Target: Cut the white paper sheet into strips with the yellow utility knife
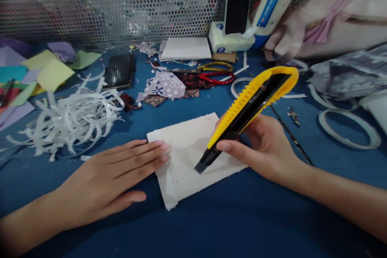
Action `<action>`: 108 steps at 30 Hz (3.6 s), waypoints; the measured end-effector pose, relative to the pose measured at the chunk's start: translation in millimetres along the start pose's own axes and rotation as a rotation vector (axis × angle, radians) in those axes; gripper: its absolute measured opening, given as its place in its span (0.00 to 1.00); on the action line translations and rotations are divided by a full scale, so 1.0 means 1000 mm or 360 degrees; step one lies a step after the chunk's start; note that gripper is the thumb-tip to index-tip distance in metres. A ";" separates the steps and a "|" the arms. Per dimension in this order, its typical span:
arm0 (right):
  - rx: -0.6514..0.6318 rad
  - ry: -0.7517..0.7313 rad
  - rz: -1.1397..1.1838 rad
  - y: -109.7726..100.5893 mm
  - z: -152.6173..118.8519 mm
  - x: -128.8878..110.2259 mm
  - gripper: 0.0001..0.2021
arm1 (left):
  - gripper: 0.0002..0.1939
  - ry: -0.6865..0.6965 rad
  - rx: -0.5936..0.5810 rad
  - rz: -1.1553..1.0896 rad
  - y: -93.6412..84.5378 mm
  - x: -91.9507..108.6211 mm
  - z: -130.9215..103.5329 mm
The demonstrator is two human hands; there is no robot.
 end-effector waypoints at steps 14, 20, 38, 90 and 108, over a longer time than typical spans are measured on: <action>-0.0274 0.0115 0.0297 0.003 0.003 0.022 0.13 | 0.25 0.0065 0.0050 0.0063 -0.006 0.002 0.005; -0.0292 0.0097 0.0319 0.005 0.008 0.022 0.17 | 0.25 0.0111 0.0003 0.0075 -0.010 0.006 0.008; -0.0106 0.0114 0.0576 0.002 0.022 0.025 0.19 | 0.24 0.0039 0.0051 -0.0076 -0.007 0.002 0.004; -0.0489 0.0244 0.0771 0.053 0.056 0.024 0.12 | 0.26 0.0136 -0.0009 -0.0081 -0.011 0.028 0.016; -0.0733 0.0347 0.0552 0.055 0.048 0.037 0.06 | 0.22 0.0077 0.0047 0.0173 0.004 0.011 0.011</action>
Point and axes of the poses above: each hand's wrist, its own z-axis towards the middle knuckle, its own y-axis out of the palm, x = y × z, the point moved 8 cm from there along z, towards the middle knuckle, and after that the axes turned 12 degrees about x, right-handed, at the moved point
